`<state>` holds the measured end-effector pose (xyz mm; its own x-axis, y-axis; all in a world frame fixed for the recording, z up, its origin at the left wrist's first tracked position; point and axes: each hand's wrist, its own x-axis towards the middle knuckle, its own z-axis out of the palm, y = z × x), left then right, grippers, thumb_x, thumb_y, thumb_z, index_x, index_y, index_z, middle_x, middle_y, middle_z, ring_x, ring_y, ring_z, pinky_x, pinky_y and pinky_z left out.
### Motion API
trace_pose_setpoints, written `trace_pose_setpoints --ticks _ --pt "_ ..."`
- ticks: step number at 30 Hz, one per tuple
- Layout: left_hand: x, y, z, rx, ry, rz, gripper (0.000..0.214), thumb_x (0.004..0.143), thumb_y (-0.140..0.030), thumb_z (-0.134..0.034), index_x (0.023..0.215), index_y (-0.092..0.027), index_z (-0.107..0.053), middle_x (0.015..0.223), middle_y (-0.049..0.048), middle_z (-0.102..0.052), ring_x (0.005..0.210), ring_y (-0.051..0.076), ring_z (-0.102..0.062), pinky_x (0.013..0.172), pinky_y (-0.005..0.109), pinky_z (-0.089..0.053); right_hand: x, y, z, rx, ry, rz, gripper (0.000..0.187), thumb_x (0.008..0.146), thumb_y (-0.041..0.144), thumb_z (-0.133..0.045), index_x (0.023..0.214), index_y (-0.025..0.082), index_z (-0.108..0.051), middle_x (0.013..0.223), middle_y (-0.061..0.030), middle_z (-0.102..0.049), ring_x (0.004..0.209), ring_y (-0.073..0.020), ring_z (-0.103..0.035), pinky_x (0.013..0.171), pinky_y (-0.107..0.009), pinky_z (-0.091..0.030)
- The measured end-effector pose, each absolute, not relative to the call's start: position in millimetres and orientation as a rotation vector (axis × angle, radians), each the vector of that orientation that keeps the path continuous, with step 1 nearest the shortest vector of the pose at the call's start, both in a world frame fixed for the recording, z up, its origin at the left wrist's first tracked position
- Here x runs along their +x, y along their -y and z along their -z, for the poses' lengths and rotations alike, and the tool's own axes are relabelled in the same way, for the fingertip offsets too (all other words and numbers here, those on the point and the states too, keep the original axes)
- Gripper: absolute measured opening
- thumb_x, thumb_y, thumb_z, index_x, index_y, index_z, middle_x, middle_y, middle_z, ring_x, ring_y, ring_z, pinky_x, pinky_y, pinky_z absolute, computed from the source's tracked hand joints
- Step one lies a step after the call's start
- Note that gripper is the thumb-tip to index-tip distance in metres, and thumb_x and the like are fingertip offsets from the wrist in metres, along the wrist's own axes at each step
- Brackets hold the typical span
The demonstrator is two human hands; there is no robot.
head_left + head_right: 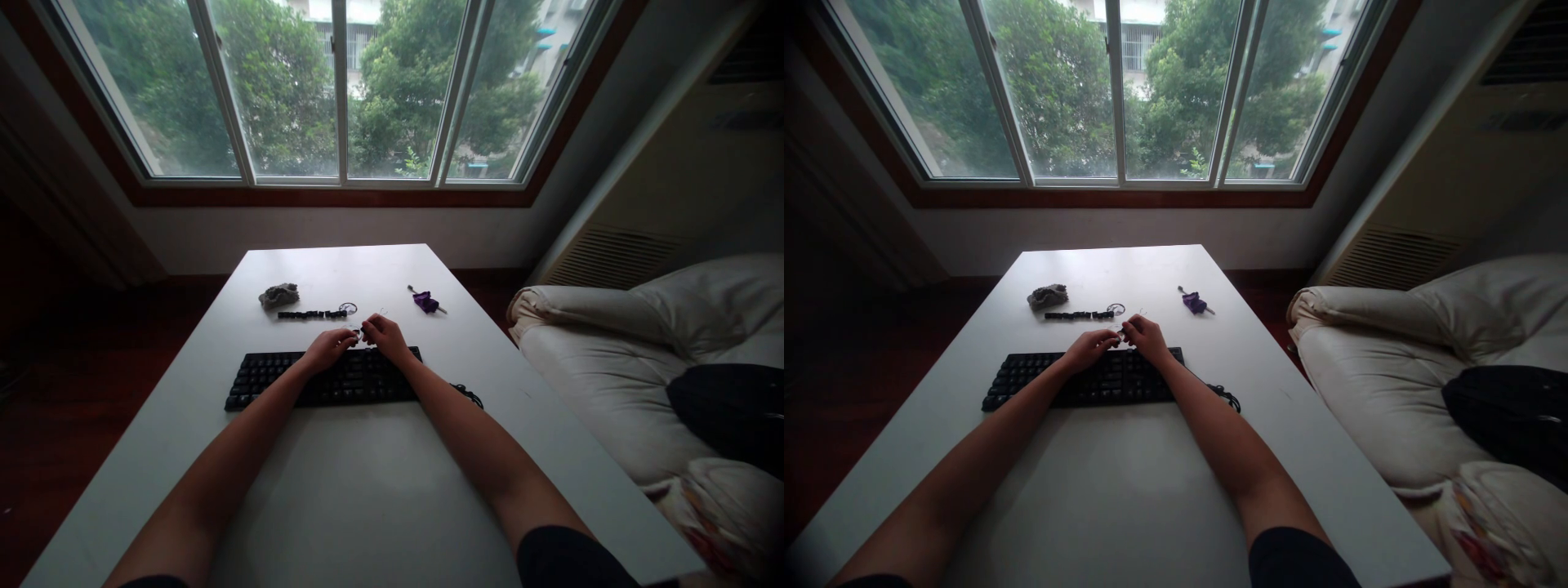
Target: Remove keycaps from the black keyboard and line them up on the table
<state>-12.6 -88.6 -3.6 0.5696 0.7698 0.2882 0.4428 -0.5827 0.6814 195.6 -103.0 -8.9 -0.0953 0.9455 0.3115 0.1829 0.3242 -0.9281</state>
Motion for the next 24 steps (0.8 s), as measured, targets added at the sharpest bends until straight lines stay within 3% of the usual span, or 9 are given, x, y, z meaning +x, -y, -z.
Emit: trace_pose_setpoints --ticks 11,15,24 --pt "-11.9 88.7 4.7 2.268 -0.94 -0.817 0.026 0.086 -0.032 -0.061 0.109 -0.023 -0.068 0.101 0.0035 -0.072 0.081 0.017 -0.065 0.076 0.03 -0.053 193.6 105.6 6.0 -1.081 1.521 -0.897 0.041 0.086 0.061 -0.057 0.087 0.02 -0.06 0.066 -0.0023 -0.069 0.055 -0.0142 -0.063 0.056 -0.026 -0.053" --pt "-12.3 88.4 5.6 2.225 -0.967 -0.845 0.022 0.084 -0.032 -0.062 0.104 -0.022 -0.066 0.093 0.0033 -0.071 0.08 0.017 -0.065 0.076 0.031 -0.054 193.4 106.4 4.6 -1.075 1.518 -0.911 0.041 0.086 0.061 -0.057 0.086 0.02 -0.06 0.066 -0.0023 -0.069 0.056 -0.0143 -0.063 0.057 -0.026 -0.053" --pt "-12.8 84.8 7.6 2.212 -0.95 -0.78 0.02 0.09 -0.036 -0.057 0.099 -0.022 -0.067 0.095 0.0024 -0.072 0.082 0.017 -0.064 0.077 0.031 -0.052 192.4 108.5 3.6 -1.068 1.572 -0.899 0.039 0.087 0.06 -0.057 0.086 0.02 -0.061 0.067 -0.0015 -0.069 0.056 -0.0136 -0.062 0.058 -0.027 -0.053"
